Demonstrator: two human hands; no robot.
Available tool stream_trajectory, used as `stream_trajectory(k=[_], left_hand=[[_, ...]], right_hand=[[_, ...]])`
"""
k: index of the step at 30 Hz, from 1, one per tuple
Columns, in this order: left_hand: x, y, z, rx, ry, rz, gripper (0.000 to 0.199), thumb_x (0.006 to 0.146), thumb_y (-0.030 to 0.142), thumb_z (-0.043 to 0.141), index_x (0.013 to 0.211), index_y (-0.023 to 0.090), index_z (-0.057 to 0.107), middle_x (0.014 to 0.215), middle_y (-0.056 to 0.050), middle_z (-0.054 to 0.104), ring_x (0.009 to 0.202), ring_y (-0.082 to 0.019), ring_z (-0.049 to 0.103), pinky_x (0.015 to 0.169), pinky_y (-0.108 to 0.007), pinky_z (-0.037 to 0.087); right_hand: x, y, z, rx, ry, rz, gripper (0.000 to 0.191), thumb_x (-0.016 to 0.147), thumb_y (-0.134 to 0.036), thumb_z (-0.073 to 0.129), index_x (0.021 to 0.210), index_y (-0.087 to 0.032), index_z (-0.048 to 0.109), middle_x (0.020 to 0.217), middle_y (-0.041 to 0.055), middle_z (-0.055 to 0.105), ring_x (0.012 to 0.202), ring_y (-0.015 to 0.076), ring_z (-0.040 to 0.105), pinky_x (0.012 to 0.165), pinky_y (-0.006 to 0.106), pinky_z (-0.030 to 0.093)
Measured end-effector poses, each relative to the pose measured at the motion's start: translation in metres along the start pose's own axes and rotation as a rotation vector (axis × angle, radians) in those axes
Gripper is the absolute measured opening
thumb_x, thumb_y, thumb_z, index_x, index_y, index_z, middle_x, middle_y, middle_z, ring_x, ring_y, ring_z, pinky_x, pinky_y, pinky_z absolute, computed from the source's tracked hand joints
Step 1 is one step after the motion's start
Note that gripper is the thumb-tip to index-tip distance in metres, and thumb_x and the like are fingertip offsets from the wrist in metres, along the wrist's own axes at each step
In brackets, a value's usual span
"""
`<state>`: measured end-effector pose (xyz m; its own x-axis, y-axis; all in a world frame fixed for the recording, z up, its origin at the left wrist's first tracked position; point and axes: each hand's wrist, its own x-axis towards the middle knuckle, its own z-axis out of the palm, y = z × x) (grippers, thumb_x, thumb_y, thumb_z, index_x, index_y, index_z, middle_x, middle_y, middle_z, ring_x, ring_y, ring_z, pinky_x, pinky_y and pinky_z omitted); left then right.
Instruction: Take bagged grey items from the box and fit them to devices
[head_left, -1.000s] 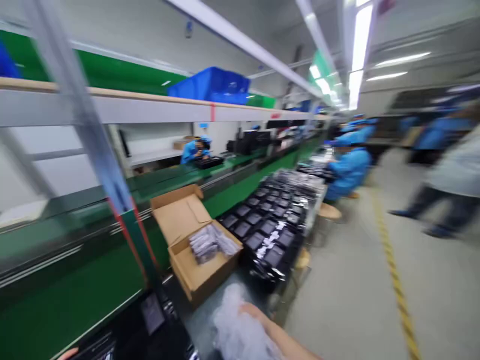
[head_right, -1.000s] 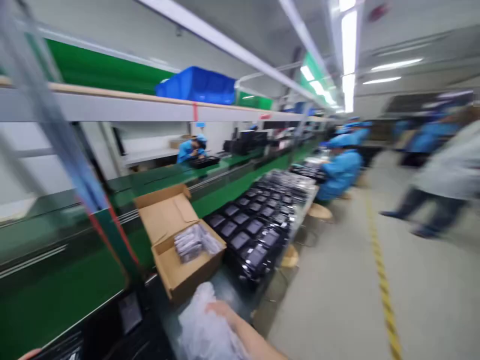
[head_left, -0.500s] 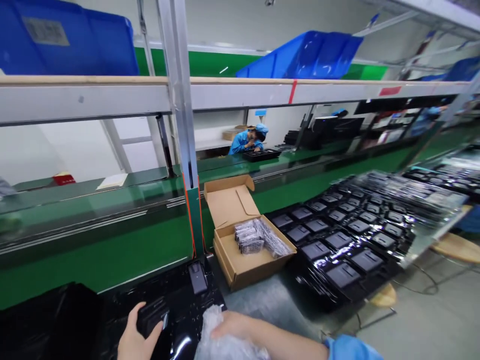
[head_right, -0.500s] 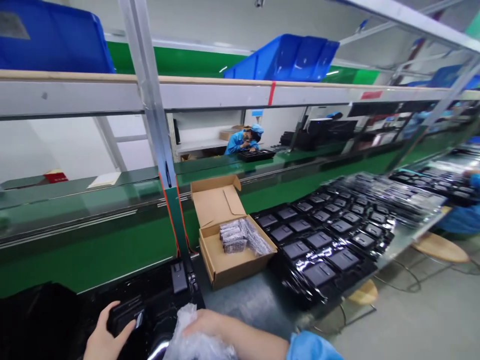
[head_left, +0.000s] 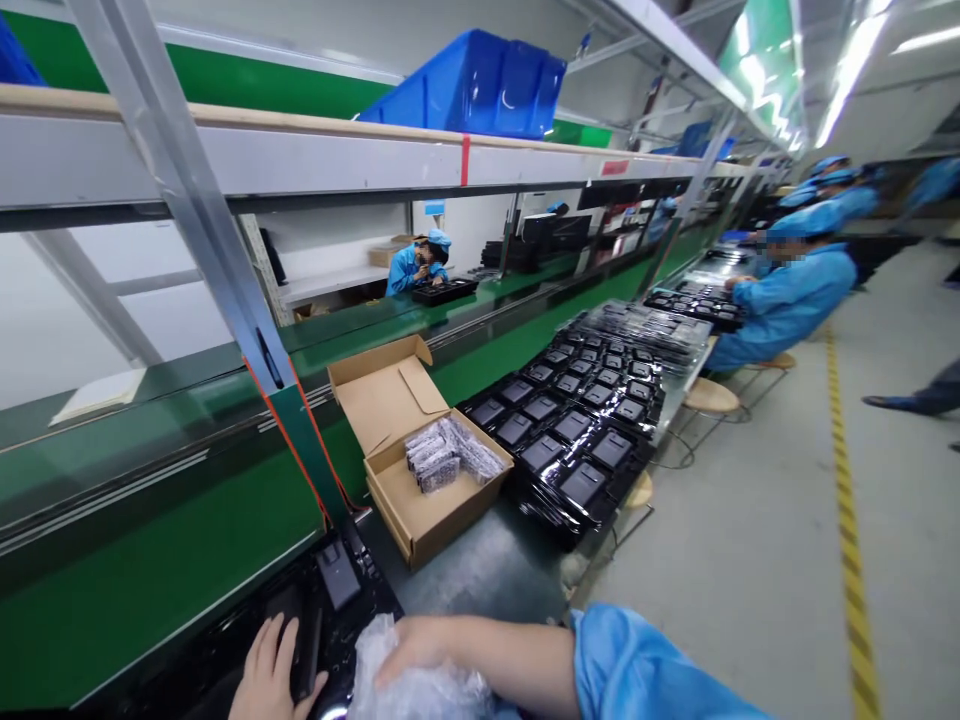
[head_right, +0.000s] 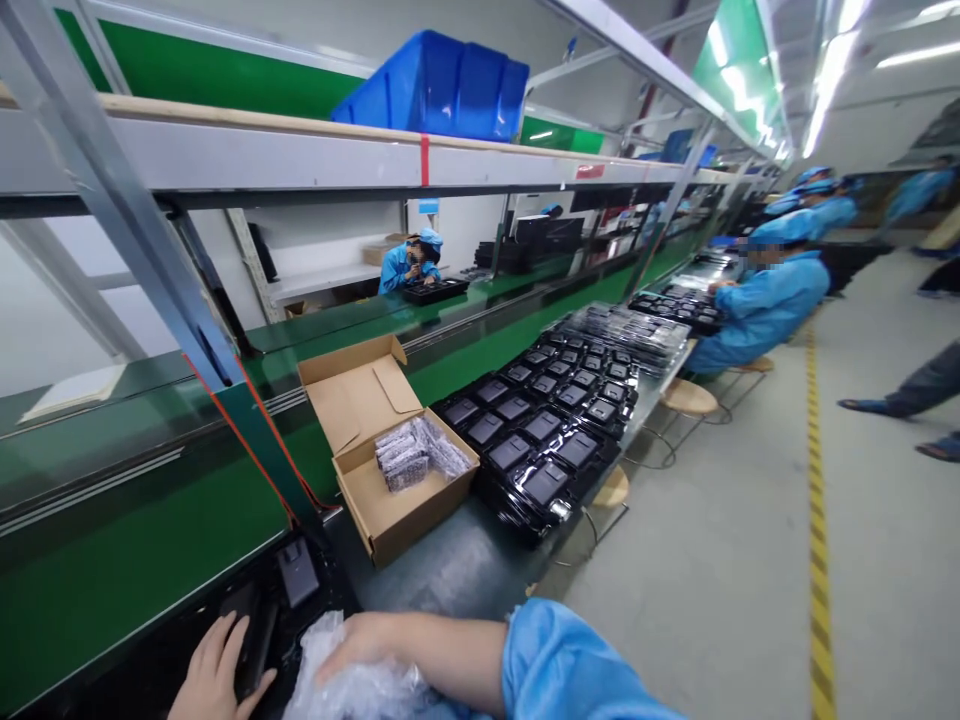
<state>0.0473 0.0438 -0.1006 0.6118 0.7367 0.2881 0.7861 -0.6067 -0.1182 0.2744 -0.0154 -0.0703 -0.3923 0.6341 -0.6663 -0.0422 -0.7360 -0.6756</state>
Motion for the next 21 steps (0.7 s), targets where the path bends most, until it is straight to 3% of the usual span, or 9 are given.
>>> stream_trajectory(k=[2, 4, 10, 12, 15, 18, 21], left_hand=[[-0.004, -0.007, 0.003, -0.089, -0.095, 0.032, 0.062, 0.073, 0.047, 0.045, 0.114, 0.001, 0.046, 0.120, -0.022, 0.047, 0.115, -0.033, 0.040, 0.091, -0.043, 0.044], [-0.008, -0.009, 0.002, -0.212, -0.132, -0.040, 0.063, 0.075, 0.047, 0.041, 0.119, 0.003, 0.039, 0.126, -0.022, 0.040, 0.120, -0.033, 0.034, 0.093, -0.045, 0.042], [0.005, 0.008, -0.031, -0.613, -0.199, -0.389, 0.061, 0.075, 0.054, 0.028, 0.114, 0.009, 0.038, 0.128, -0.018, 0.033, 0.122, -0.030, 0.027, 0.104, -0.049, 0.026], [0.019, 0.013, -0.046, -0.660, -0.246, -0.597, 0.068, 0.071, 0.059, 0.027, 0.118, 0.010, 0.033, 0.128, -0.018, 0.031, 0.121, -0.031, 0.029, 0.103, -0.047, 0.028], [0.041, 0.015, -0.063, -0.577, -0.449, -0.842, 0.076, 0.071, 0.059, 0.023, 0.125, 0.006, 0.018, 0.123, -0.022, 0.030, 0.117, -0.036, 0.033, 0.096, -0.044, 0.034], [0.056, 0.012, -0.070, -0.433, -0.674, -0.794, 0.063, 0.078, 0.045, 0.020, 0.128, 0.008, 0.009, 0.119, -0.021, 0.032, 0.105, -0.034, 0.045, 0.087, -0.041, 0.039], [0.063, 0.011, -0.070, -0.353, -0.781, -0.706, 0.059, 0.078, 0.028, 0.025, 0.129, 0.008, 0.004, 0.117, -0.022, 0.034, 0.096, -0.033, 0.051, 0.079, -0.042, 0.040]], right_hand=[[-0.003, -0.003, 0.001, 0.052, 0.036, 0.038, 0.010, 0.052, -0.007, 0.059, 0.061, -0.012, 0.059, 0.057, -0.0013, 0.056, 0.045, 0.0074, 0.050, 0.041, 0.016, 0.042], [-0.006, -0.005, 0.002, 0.075, 0.049, 0.029, 0.011, 0.052, -0.007, 0.058, 0.062, -0.011, 0.060, 0.058, -0.0009, 0.057, 0.046, 0.0077, 0.051, 0.042, 0.016, 0.042], [-0.009, -0.003, -0.002, 0.089, 0.026, 0.040, 0.011, 0.055, -0.011, 0.061, 0.065, -0.012, 0.061, 0.062, -0.0005, 0.058, 0.048, 0.0080, 0.052, 0.044, 0.017, 0.043], [-0.011, -0.003, -0.003, 0.100, 0.013, 0.030, 0.009, 0.056, -0.010, 0.061, 0.065, -0.012, 0.060, 0.062, -0.0004, 0.058, 0.048, 0.0081, 0.052, 0.045, 0.018, 0.043], [-0.013, -0.003, -0.003, 0.116, 0.015, 0.045, 0.008, 0.058, -0.009, 0.059, 0.065, -0.012, 0.060, 0.061, -0.0006, 0.057, 0.048, 0.0086, 0.052, 0.045, 0.019, 0.044], [-0.012, -0.003, -0.003, 0.106, 0.018, 0.052, 0.007, 0.058, -0.009, 0.058, 0.063, -0.012, 0.059, 0.059, -0.0008, 0.057, 0.047, 0.0085, 0.051, 0.044, 0.018, 0.043], [-0.009, 0.000, -0.004, 0.109, -0.003, 0.042, 0.008, 0.057, -0.010, 0.059, 0.065, -0.012, 0.060, 0.061, -0.0005, 0.057, 0.049, 0.0088, 0.052, 0.047, 0.019, 0.043]])
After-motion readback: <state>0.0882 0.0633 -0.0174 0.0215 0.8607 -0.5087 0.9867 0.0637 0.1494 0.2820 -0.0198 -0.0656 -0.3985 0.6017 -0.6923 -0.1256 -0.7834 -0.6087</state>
